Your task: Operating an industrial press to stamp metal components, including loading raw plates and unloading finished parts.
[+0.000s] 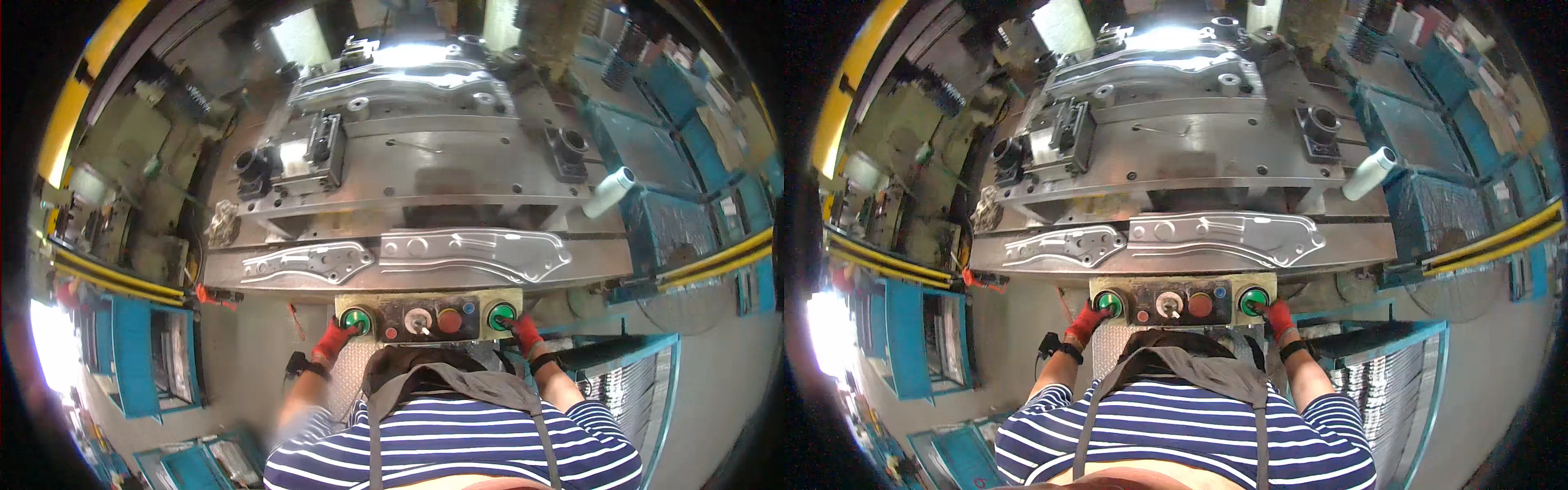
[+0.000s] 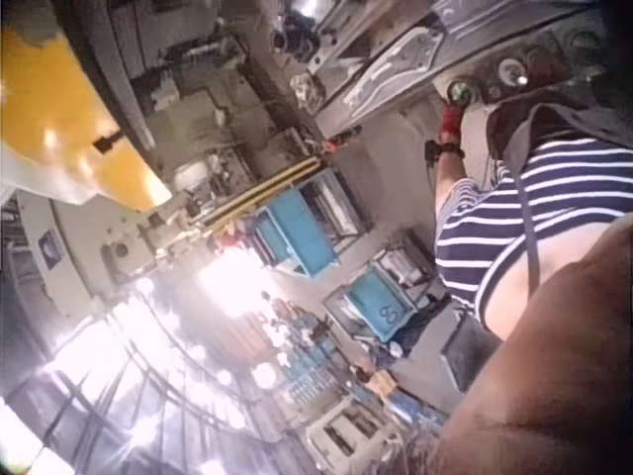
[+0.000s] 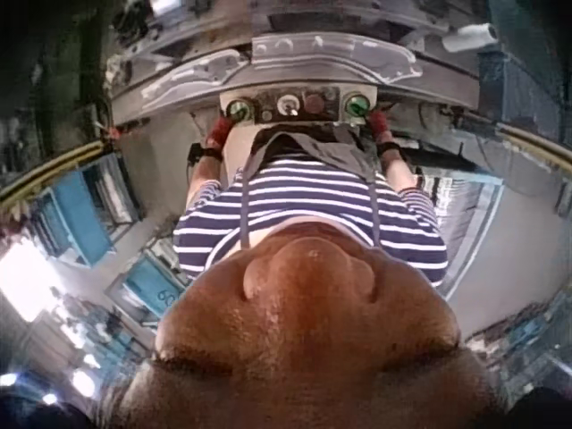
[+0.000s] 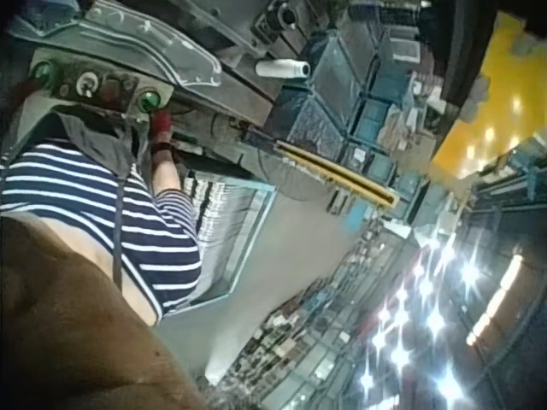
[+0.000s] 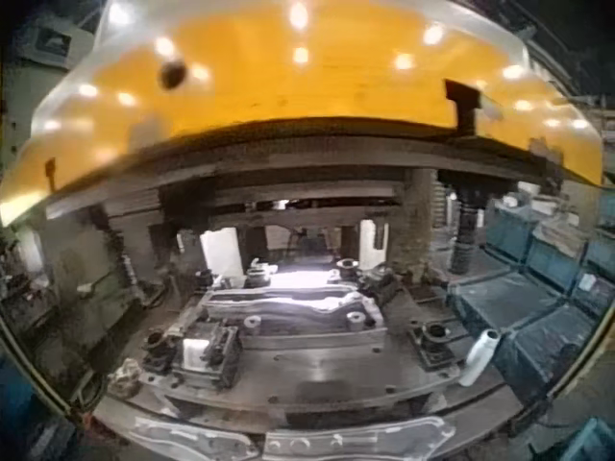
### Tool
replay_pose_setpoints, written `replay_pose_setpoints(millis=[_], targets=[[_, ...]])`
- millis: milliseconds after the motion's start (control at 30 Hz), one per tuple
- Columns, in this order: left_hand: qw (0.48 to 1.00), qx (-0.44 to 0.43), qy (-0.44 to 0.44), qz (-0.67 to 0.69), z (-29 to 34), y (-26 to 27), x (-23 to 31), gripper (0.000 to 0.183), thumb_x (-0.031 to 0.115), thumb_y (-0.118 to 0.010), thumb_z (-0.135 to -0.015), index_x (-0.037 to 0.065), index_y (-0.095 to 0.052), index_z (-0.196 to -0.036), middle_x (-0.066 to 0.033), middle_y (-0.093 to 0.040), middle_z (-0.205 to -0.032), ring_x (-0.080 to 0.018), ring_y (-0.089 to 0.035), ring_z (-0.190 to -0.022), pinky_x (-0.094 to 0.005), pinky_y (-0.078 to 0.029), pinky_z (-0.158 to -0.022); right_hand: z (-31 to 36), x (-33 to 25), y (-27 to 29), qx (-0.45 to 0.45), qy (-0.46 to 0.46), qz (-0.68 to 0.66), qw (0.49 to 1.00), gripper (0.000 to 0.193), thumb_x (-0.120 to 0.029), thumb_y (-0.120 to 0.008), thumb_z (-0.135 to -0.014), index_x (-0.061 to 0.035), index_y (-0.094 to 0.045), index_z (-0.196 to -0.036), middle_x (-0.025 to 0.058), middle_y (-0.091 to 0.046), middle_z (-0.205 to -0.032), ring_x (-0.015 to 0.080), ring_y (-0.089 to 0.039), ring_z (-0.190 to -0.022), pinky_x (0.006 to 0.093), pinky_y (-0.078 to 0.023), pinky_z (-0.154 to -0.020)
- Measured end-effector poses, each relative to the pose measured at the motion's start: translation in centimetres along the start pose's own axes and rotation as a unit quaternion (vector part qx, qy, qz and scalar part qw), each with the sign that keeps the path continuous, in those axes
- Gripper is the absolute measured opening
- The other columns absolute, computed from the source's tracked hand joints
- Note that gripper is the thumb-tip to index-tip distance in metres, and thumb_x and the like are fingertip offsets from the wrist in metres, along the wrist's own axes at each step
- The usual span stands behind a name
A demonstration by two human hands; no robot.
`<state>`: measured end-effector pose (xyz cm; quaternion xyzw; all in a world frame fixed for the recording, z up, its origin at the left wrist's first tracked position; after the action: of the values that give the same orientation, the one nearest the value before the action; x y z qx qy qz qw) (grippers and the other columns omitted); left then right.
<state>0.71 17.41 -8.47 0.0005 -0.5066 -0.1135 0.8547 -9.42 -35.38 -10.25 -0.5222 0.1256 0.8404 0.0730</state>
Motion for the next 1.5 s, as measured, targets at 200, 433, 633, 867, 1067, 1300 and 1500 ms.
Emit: replay_pose_setpoints(millis=[200, 433, 633, 867, 1067, 1300, 1500], targets=[[1.0, 0.001, -0.009, 0.005, -0.1, -0.6, 0.9, 0.056, -0.004, -0.069, -0.072, 0.005, -0.048, -0.123, -0.0062, -0.06, -0.108, -0.019, -0.059, -0.094, -0.0335, -0.05, -0.083, 0.1, -2.0, -0.1, 0.058, 0.018, 0.203, 0.977, 0.041, -0.021, -0.076, -0.072, 0.0021, -0.063, -0.103, 0.015, -0.068, -0.097, 0.0238, -0.065, -0.085, 0.0347, -0.05, -0.073], [0.996, 0.058, -0.005, -0.065, -1.5, 0.7, -1.2, 0.056, 0.002, -0.073, -0.071, 0.006, -0.049, -0.121, -0.0059, -0.061, -0.106, -0.0185, -0.06, -0.091, -0.0324, -0.051, -0.078, 2.6, -5.2, -0.7, 0.037, -0.016, 0.123, 0.992, 0.039, -0.022, -0.075, -0.072, 0.0022, -0.063, -0.1, 0.0169, -0.067, -0.092, 0.0261, -0.065, -0.081, 0.0359, -0.05, -0.072], [0.994, 0.034, 0.037, -0.102, -2.0, 1.0, -1.7, 0.061, 0.004, -0.075, -0.068, 0.002, -0.045, -0.121, -0.0094, -0.058, -0.113, -0.0203, -0.058, -0.102, -0.0347, -0.049, -0.089, 1.2, -2.6, -0.4, 0.066, 0.017, 0.144, 0.987, 0.046, -0.024, -0.076, -0.072, 0.0055, -0.059, -0.101, 0.0185, -0.065, -0.096, 0.0269, -0.063, -0.087, 0.0364, -0.049, -0.074], [0.99, 0.041, 0.053, -0.12, -3.9, 2.5, -5.1, 0.063, 0.007, -0.075, -0.069, 0.001, -0.044, -0.123, -0.0103, -0.058, -0.115, -0.0206, -0.057, -0.101, -0.0327, -0.047, -0.089, 0.6, -2.2, 0.0, 0.033, -0.024, 0.172, 0.984, 0.062, -0.029, -0.08, -0.068, 0.0072, -0.053, -0.109, 0.0213, -0.063, -0.106, 0.0287, -0.062, -0.097, 0.0367, -0.049, -0.08], [0.994, 0.036, 0.028, -0.099, -3.3, 2.1, -4.1, 0.065, 0.01, -0.076, -0.069, 0.002, -0.045, -0.125, -0.0082, -0.058, -0.116, -0.0193, -0.056, -0.103, -0.033, -0.047, -0.088, -1.0, 1.2, 0.0, 0.1, 0.034, 0.182, 0.978, 0.04, -0.023, -0.076, -0.072, 0.0027, -0.064, -0.101, 0.0156, -0.068, -0.09, 0.0233, -0.064, -0.08, 0.0361, -0.049, -0.071], [0.987, 0.025, 0.113, -0.111, -0.1, 0.2, 0.5, 0.057, 0.003, -0.072, -0.073, 0.003, -0.048, -0.124, -0.0065, -0.061, -0.11, -0.0193, -0.059, -0.095, -0.0335, -0.049, -0.084, 1.8, -3.6, 0.6, -0.083, -0.073, 0.156, 0.981, 0.059, -0.045, -0.071, -0.074, 0.0049, -0.056, -0.102, 0.0243, -0.062, -0.098, 0.0347, -0.061, -0.094, 0.0422, -0.048, -0.077], [0.995, 0.042, 0.075, -0.053, -0.6, 0.0, 0.4, 0.057, 0.003, -0.074, -0.071, 0.001, -0.048, -0.122, -0.0079, -0.061, -0.11, -0.0199, -0.059, -0.098, -0.034, -0.049, -0.085, 6.5, -20.0, -1.5, 0.017, 0.251, 0.42, 0.872, 0.066, -0.042, -0.071, -0.071, -0.0033, -0.05, -0.12, 0.0211, -0.057, -0.112, 0.0359, -0.055, -0.102, 0.0439, -0.045, -0.085]])
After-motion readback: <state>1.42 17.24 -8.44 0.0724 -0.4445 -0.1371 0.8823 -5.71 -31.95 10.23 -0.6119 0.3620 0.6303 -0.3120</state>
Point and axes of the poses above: each hand's wrist, its own z-axis away from the middle knuckle, its own y-axis out of the back of the hand, x = y × z, the point moved 4 cm from there along -z, towards the middle knuckle
